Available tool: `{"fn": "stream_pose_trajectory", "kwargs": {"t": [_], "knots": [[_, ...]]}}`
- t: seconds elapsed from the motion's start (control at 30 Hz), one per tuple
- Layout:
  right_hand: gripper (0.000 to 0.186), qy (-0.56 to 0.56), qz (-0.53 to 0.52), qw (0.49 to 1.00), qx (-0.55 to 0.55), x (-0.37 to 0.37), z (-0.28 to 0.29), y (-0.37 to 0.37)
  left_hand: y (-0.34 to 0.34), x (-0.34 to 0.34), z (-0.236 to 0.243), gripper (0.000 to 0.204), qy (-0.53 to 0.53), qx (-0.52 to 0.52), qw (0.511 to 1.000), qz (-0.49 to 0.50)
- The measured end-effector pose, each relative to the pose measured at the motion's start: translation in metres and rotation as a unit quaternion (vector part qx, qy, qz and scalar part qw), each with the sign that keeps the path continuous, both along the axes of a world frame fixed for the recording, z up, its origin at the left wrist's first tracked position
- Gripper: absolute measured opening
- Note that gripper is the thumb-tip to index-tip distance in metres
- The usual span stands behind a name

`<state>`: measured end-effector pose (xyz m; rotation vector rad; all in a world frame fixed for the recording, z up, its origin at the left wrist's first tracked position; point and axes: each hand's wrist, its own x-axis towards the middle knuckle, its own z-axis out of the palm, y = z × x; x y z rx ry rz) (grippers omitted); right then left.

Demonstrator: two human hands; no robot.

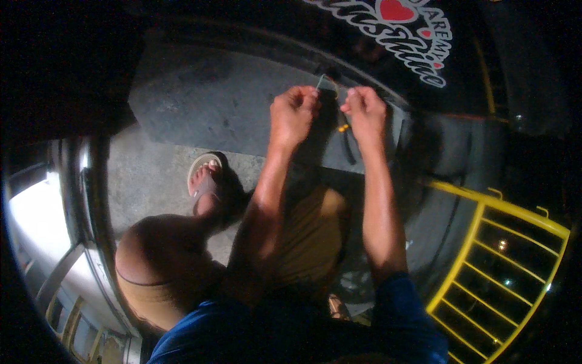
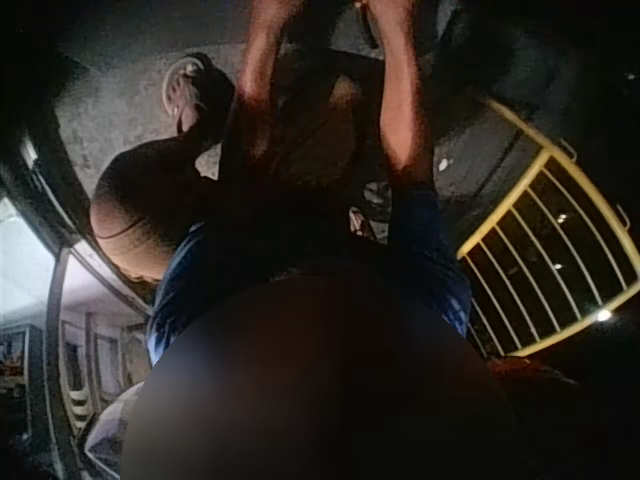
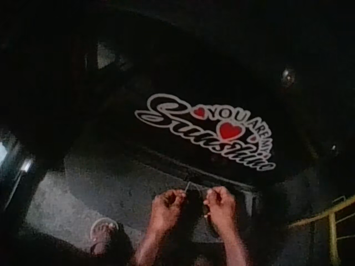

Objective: The person walks out of a shop and approaches a motorcycle. They then crouch down and use a screwdriver to work on a small component on the motorcycle's body, repeatedly inserting and turning the tool.

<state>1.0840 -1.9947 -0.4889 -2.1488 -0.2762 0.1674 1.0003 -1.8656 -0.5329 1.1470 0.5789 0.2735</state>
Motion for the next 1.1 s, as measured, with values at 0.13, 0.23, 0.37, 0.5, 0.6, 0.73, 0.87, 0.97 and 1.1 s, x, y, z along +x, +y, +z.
{"fn": "stream_pose_trajectory", "kwargs": {"t": [0.13,0.23,0.37,0.5,0.6,0.73,0.87,0.97,1.1], "knots": [[0.017,-0.020,-0.045,0.996,0.075,-0.009,-0.002,0.003,-0.005,0.002,-0.007,0.016,-0.007,0.045,0.997,0.064],[0.019,-0.030,-0.041,0.995,0.085,-0.026,-0.004,0.006,-0.011,0.001,-0.001,0.015,-0.013,0.131,0.978,0.160],[0.021,-0.071,-0.036,0.996,0.050,-0.038,-0.006,0.022,-0.022,-0.002,0.009,0.013,-0.060,0.143,0.955,0.253],[0.018,-0.112,-0.029,0.993,-0.018,-0.036,-0.005,0.022,-0.040,-0.001,0.016,0.013,-0.091,0.107,0.964,0.226],[0.017,-0.189,0.009,0.981,-0.042,-0.029,-0.003,0.015,-0.046,0.002,0.016,0.016,-0.107,0.149,0.969,0.167],[0.016,-0.241,0.098,0.963,-0.075,-0.019,0.013,0.011,-0.031,0.010,0.025,0.018,-0.135,0.284,0.942,0.119],[0.016,-0.168,0.112,0.973,-0.109,-0.011,0.028,0.007,-0.021,0.013,0.021,0.019,-0.096,0.319,0.940,0.071],[0.017,-0.118,0.090,0.984,-0.102,-0.001,0.029,0.007,-0.020,0.013,0.020,0.017,-0.092,0.306,0.944,0.078],[0.019,-0.035,0.066,0.993,-0.088,0.003,0.035,0.006,-0.022,0.013,0.028,0.014,-0.109,0.339,0.927,0.116]]}}
